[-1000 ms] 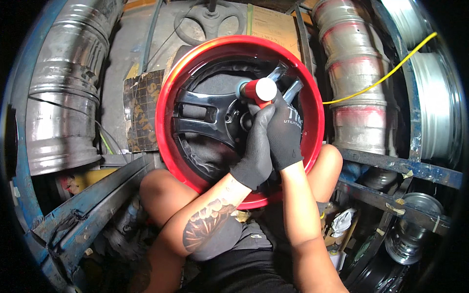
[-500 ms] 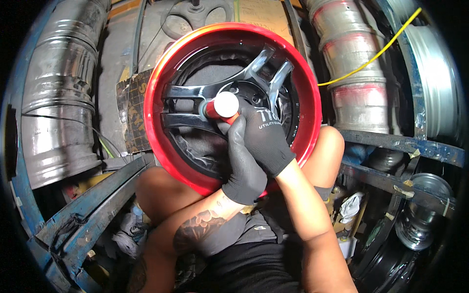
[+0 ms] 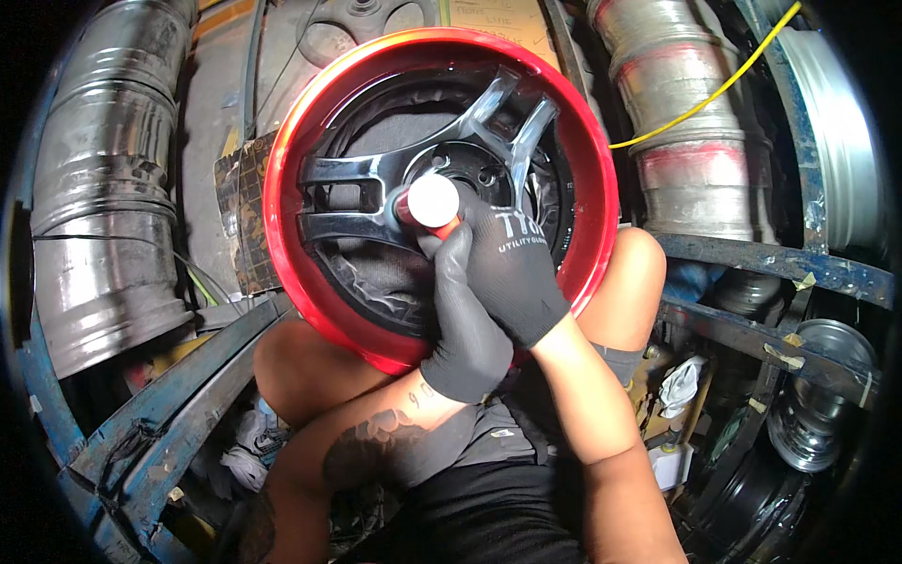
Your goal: Polishing a car wheel rim using a hand-held power buffer.
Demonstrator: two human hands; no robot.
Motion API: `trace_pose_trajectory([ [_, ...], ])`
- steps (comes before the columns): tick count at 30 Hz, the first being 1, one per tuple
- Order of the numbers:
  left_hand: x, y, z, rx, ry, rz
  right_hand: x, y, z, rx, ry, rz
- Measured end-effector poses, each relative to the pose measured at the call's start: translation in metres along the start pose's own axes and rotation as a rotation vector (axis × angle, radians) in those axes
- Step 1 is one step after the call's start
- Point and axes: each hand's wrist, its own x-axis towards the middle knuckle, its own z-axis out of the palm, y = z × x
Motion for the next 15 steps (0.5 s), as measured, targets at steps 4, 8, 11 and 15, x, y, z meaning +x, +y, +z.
trace_pose_trajectory([
  [4, 0.002, 0.000, 0.000, -0.008, 0.002, 0.017, 0.003, -0.005, 0.000, 0.033, 0.010, 0.000],
  [8, 0.002, 0.000, 0.003, -0.006, 0.016, 0.042, 0.002, -0.005, -0.004, -0.047, -0.103, -0.028],
  [11, 0.017, 0.005, 0.009, -0.021, -0.023, 0.070, 0.019, -0.004, -0.001, 0.076, -0.037, -0.041],
  [15, 0.039, 0.021, 0.009, 0.001, -0.135, -0.006, 0.035, -0.008, 0.003, -0.049, 0.110, -0.080],
])
